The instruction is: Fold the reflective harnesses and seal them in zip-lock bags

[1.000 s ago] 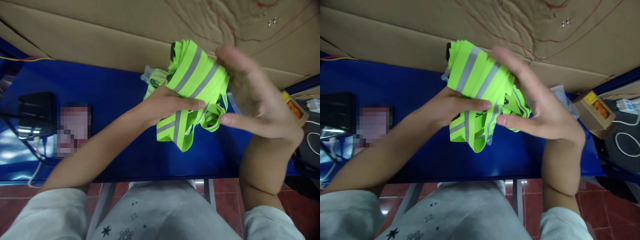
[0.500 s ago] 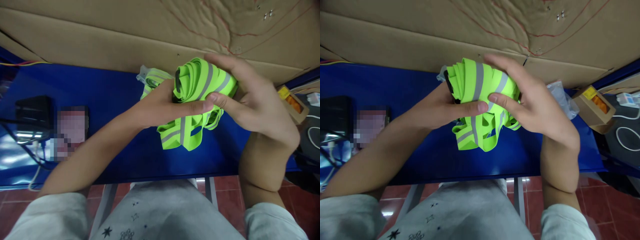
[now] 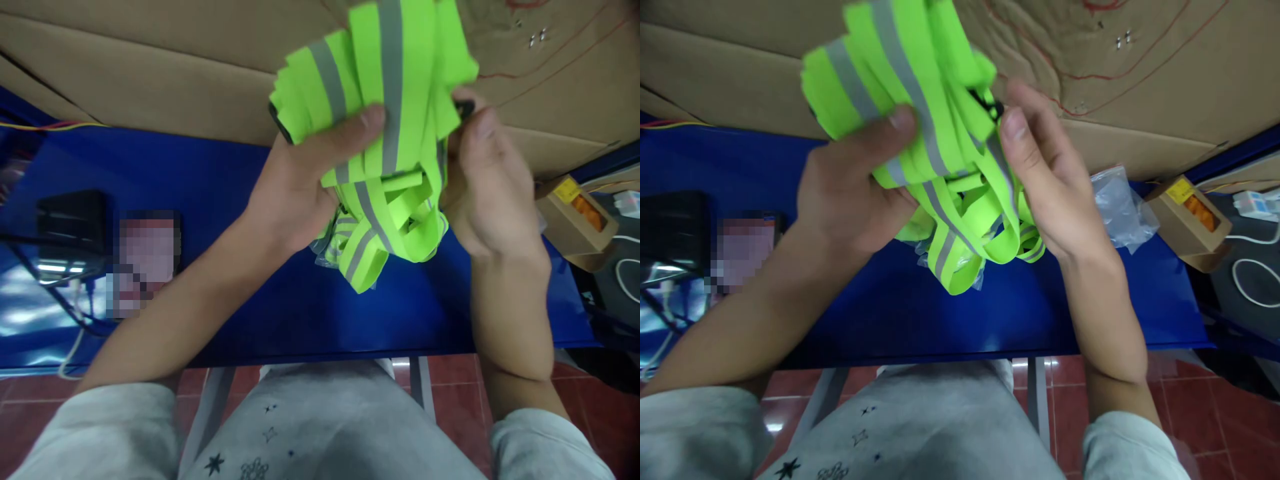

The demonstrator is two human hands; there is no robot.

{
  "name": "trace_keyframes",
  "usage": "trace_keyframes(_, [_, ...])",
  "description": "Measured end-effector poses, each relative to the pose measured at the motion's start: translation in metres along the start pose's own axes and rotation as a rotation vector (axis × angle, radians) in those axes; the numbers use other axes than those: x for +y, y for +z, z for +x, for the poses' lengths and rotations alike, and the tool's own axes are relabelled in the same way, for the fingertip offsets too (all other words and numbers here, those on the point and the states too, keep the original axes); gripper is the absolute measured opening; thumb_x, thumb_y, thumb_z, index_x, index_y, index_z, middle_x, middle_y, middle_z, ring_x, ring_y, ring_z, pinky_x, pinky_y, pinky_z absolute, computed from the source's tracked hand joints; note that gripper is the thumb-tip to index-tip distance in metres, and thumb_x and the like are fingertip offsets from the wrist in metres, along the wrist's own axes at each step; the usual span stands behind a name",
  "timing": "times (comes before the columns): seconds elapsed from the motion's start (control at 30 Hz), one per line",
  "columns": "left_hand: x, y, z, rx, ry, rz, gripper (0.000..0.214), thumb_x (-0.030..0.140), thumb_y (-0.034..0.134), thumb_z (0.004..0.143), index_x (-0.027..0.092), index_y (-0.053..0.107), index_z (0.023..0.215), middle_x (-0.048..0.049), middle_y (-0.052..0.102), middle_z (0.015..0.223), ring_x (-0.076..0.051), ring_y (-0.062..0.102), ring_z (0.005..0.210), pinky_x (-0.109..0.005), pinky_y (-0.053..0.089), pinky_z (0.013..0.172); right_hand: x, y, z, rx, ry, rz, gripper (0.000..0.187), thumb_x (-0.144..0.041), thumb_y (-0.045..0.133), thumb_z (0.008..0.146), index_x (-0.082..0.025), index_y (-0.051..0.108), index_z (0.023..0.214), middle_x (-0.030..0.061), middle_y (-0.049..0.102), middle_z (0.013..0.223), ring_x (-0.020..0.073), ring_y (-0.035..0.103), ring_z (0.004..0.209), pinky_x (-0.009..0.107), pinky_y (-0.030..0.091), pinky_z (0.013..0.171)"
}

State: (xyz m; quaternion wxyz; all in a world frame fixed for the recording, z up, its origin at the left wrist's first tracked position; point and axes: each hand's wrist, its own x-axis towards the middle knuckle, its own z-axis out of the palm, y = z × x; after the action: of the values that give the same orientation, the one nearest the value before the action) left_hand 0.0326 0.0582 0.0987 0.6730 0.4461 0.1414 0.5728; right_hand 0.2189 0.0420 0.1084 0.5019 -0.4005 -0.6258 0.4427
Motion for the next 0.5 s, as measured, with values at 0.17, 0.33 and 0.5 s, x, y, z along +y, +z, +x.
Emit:
trace_keyframes(0.17, [0.013,0.003,-0.001,-0.003,0.042,-0.058,0.029,0.012,0.045,0.105,0.011,0.071,0.118,-0.0018,0.068,0.133,-0.029,0.037,0.154,-0.049,0.028,0.131,0.014,0.016,-0.002,-0.128,0.152,0.130,0.042,-0.065,0.062,0.093,-0.024,0.074,0.094,-0.0021,0.075,0.091,0.0166,0.073,0.088,0.030,0.063,0.079])
trace_keyframes(0.33, [0.014,0.000,0.001,-0.034,0.022,-0.020,0.040,0.010,0.032,0.108,0.011,0.072,0.111,0.0022,0.070,0.127,-0.030,0.030,0.157,-0.053,0.030,0.129,0.007,0.022,-0.005,-0.036,0.146,0.027,0.050,-0.068,0.067,0.087,-0.023,0.062,0.066,-0.0034,0.061,0.064,0.0123,0.061,0.060,0.024,0.052,0.054])
trace_keyframes(0.5, [0.027,0.004,0.007,0.092,0.105,-0.017,0.064,0.023,0.005,0.114,0.011,0.067,0.111,0.0014,0.073,0.109,-0.024,0.027,0.158,-0.052,0.024,0.131,0.002,0.019,0.005,-0.005,0.217,0.294,0.048,-0.072,0.060,0.087,-0.026,0.063,0.075,-0.0020,0.057,0.060,0.0192,0.069,0.072,0.029,0.061,0.067])
